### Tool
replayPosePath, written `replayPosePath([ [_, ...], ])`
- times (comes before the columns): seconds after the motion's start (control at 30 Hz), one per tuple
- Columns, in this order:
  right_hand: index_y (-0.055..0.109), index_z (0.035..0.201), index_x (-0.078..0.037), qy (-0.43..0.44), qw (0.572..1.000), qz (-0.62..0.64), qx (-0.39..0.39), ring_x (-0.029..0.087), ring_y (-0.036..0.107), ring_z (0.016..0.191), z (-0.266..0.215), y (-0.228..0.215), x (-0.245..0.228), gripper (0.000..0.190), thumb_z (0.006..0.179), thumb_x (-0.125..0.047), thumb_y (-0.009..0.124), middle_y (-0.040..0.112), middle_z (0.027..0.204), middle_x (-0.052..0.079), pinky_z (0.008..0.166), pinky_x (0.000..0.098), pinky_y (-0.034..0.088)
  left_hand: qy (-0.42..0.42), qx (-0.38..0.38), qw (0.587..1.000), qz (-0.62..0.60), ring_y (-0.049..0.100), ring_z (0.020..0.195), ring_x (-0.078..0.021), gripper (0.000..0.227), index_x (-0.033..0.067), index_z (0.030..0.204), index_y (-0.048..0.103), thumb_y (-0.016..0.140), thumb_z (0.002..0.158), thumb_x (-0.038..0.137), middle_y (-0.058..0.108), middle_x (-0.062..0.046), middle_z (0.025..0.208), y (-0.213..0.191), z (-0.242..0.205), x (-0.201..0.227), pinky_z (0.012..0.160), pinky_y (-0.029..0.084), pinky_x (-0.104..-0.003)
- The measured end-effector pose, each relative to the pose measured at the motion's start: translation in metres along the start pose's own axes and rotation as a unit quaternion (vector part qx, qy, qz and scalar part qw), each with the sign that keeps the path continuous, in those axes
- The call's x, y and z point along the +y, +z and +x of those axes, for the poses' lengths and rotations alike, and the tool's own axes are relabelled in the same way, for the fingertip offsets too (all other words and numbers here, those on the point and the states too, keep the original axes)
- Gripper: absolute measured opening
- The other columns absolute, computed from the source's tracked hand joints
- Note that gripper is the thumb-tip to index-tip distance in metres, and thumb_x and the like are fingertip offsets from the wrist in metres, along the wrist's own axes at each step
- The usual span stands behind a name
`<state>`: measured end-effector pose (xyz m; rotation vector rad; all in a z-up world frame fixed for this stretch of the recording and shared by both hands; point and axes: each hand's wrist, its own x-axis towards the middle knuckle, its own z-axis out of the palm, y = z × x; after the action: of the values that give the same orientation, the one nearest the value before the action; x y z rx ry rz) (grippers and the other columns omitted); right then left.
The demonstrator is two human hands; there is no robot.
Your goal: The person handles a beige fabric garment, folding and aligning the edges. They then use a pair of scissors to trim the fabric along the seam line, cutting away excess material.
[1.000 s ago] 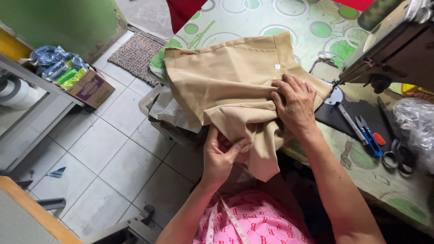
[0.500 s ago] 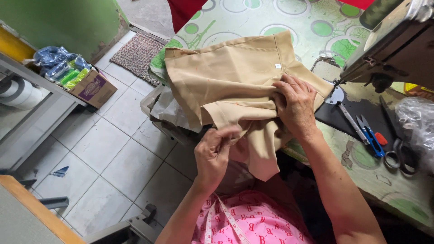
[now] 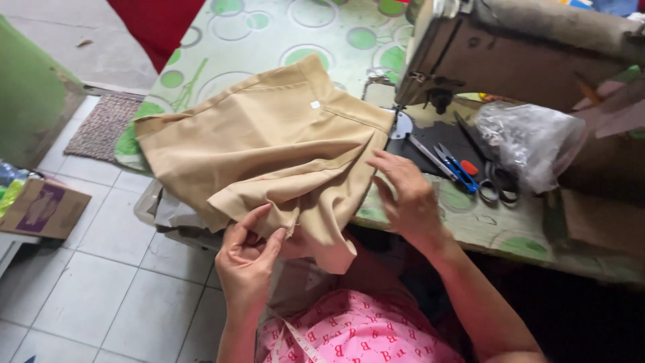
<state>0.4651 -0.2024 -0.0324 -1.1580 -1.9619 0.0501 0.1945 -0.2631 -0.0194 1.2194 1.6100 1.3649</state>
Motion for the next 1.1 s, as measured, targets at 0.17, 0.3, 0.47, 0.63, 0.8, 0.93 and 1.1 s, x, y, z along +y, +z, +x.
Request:
replayPosePath([
  [0.17,0.07,0.127,-0.008,0.121,0.979,-0.167,-0.002,0.031,0.065,0.112,-0.063,-0.053,0.066,0.035,0.094,0.001,0.067,0.072,0.124,0.012,0.1,0.0432,0.049,-0.005,-0.001,0.998,-0.065,0.07,0.081,-0.0065,0.041,0.0073,0.122,0.075,0.082,0.082,0.003,0.068,-0.001,0.105,0.009,-0.007,0.0,0.083,0.06,-0.018],
  [0.3,0.075,0.12,-0.006,0.106,0.953,-0.283,0.009,0.031,0.068,0.11,-0.089,-0.095,0.085,0.031,0.093,0.005,0.068,0.075,0.122,0.013,0.102,0.0438,0.05,-0.009,0.01,1.0,-0.028,0.069,0.078,-0.0054,0.041,0.012,0.121,0.077,0.084,0.081,0.007,0.068,0.003,0.101,0.01,-0.012,0.002,0.08,0.058,-0.018],
  [0.47,0.074,0.121,-0.007,0.18,0.928,-0.326,-0.001,0.03,0.068,0.112,-0.125,-0.127,0.093,0.031,0.092,0.001,0.067,0.074,0.124,0.011,0.101,0.0414,0.049,-0.002,0.027,0.999,0.017,0.057,0.068,-0.0022,0.044,0.0143,0.122,0.077,0.088,0.079,0.01,0.064,0.005,0.097,0.008,-0.016,-0.003,0.071,0.053,-0.016],
  [0.63,0.076,0.116,-0.01,0.225,0.929,-0.291,-0.017,0.03,0.068,0.103,-0.129,-0.127,0.105,0.029,0.09,-0.002,0.067,0.076,0.114,0.008,0.094,0.0425,0.051,0.012,0.033,0.999,0.016,0.057,0.066,-0.0024,0.044,0.0123,0.122,0.077,0.088,0.079,0.01,0.061,0.003,0.087,0.011,-0.018,-0.006,0.07,0.055,-0.016],
  [0.8,0.075,0.124,-0.017,0.181,0.897,-0.393,-0.087,0.031,0.069,0.1,-0.119,-0.114,0.141,0.034,0.09,-0.026,0.077,0.073,0.11,0.009,0.088,0.0434,0.053,0.06,0.018,0.997,-0.05,0.064,0.074,-0.006,0.037,0.0073,0.12,0.076,0.083,0.083,0.003,0.069,-0.002,0.096,0.018,-0.025,-0.016,0.071,0.058,-0.019],
  [0.93,0.074,0.12,-0.015,0.273,0.887,-0.339,-0.157,0.034,0.072,0.101,-0.086,-0.129,0.142,0.039,0.086,-0.032,0.079,0.078,0.111,0.008,0.083,0.0482,0.055,0.114,0.032,0.993,0.01,0.068,0.078,-0.0066,0.033,0.0134,0.117,0.078,0.084,0.084,0.01,0.074,0.0,0.092,0.017,-0.031,-0.022,0.077,0.057,-0.02],
  [1.1,0.08,0.107,-0.022,0.465,0.783,-0.313,-0.268,0.033,0.076,0.105,-0.059,-0.135,0.162,0.036,0.08,-0.043,0.072,0.085,0.104,0.006,0.088,0.0425,0.053,0.196,0.043,0.98,0.008,0.072,0.08,-0.0087,0.024,0.0117,0.112,0.078,0.081,0.088,0.014,0.075,-0.001,0.091,0.02,-0.033,-0.036,0.078,0.059,-0.022],
])
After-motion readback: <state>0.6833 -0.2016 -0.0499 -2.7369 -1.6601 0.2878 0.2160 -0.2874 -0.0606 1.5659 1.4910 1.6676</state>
